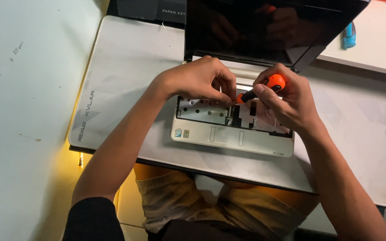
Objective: The person places a white laptop on a desk, flips it over, and opens the lid to reveal the internal components. They then use a screwdriver to remove screws from the laptop's internal chassis.
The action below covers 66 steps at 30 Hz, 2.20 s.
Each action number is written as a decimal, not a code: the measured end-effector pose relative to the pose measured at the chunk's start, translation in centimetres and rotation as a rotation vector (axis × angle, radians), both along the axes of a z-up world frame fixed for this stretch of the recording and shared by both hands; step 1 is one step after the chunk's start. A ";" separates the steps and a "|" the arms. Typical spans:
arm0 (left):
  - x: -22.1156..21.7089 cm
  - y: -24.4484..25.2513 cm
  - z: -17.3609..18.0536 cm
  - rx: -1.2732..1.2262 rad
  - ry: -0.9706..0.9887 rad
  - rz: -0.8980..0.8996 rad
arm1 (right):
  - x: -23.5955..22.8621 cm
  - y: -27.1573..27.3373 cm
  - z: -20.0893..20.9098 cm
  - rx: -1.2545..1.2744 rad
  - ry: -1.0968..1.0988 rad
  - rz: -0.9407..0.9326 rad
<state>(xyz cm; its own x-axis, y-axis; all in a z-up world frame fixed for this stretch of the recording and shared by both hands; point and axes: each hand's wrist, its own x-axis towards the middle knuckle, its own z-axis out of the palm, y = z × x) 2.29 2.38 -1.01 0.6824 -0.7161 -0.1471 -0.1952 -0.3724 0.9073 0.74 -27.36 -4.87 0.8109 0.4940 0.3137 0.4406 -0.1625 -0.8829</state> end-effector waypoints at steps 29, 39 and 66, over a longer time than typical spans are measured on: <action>0.1 -0.3 0.3 0.020 0.116 0.017 | -0.5 1.3 2.1 -0.137 -0.108 -0.002; -0.5 -0.2 1.8 0.126 0.186 0.047 | -1.4 6.1 13.7 -0.795 -0.038 0.134; 0.6 1.8 1.1 0.082 0.116 -0.119 | -1.1 6.8 12.1 -1.023 -0.428 0.264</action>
<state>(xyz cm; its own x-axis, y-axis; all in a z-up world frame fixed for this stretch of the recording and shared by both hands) 2.87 4.23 0.10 0.5683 -0.7732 -0.2813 -0.1379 -0.4266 0.8939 -0.33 -20.60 7.26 0.5674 0.8162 -0.1089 0.8007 -0.5777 -0.1586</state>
